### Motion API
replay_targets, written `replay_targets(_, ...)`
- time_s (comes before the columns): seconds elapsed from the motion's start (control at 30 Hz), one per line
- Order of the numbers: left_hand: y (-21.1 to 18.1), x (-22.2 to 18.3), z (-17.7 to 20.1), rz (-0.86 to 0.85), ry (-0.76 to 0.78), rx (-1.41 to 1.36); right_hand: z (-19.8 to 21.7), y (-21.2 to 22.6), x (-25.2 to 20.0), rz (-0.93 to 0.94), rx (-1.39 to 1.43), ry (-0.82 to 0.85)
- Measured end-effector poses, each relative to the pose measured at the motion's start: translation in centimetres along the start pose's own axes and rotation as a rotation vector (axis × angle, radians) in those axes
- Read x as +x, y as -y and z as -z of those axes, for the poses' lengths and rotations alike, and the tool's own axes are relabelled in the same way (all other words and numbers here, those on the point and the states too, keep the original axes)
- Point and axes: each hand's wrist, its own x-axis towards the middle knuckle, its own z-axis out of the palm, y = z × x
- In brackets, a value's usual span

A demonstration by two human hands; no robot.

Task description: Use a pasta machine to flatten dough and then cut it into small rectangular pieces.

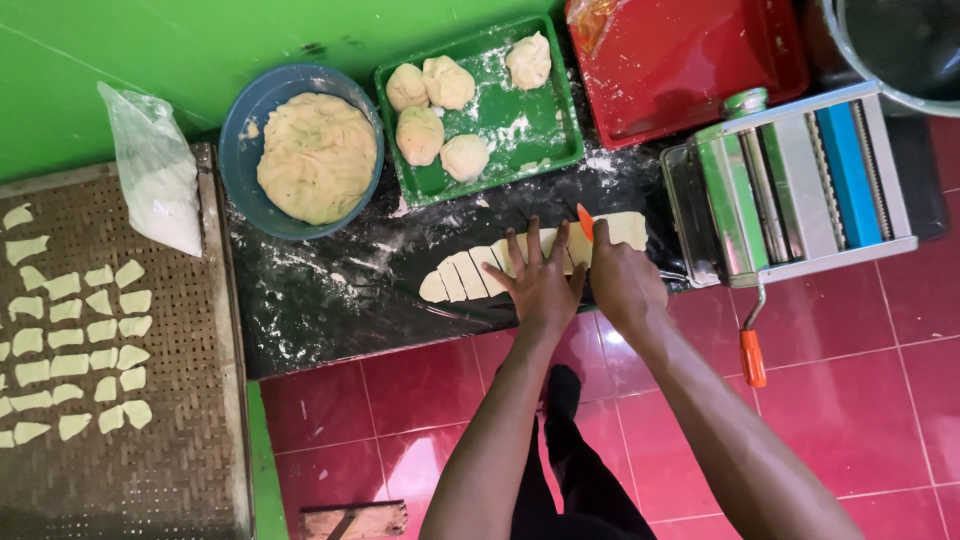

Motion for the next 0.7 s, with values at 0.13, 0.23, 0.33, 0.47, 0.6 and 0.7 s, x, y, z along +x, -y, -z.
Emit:
replay_targets(0.13, 0.1, -0.1, -0.1, -0.015, -0.029, -0.018, -0.2, -0.5, -1.5, 0.016, 0.01, -0.011)
replay_targets(0.23, 0.1, -0.1, 0.0, 0.001, 0.003, -0.028, -0.5, -0.7, -2.8, 0.001, 0.002, 0.001)
replay_targets(0.33, 0.1, 0.0, 0.1, -0.003, 0.006, -0.027, 0.9, -0.1, -4.5, -0.058, 0.012, 0.07)
replay_targets(0.47, 0.1, 0.0, 0.1, 0.008, 0.033, -0.021, 0.2, -1.0, -5.3, -0.104, 0.044, 0.088)
replay_targets(0.6, 0.2, 0.2, 0.0, 0.012, 0.039, -0.022, -1.0, -2.5, -5.8, -0.066, 0.001, 0.065)
replay_targets(0.7, 0.0, 0.1, 0.5, 0.006, 0.066, -0.003, -1.3, -3.1, -6.3, -0.087, -0.009, 0.102)
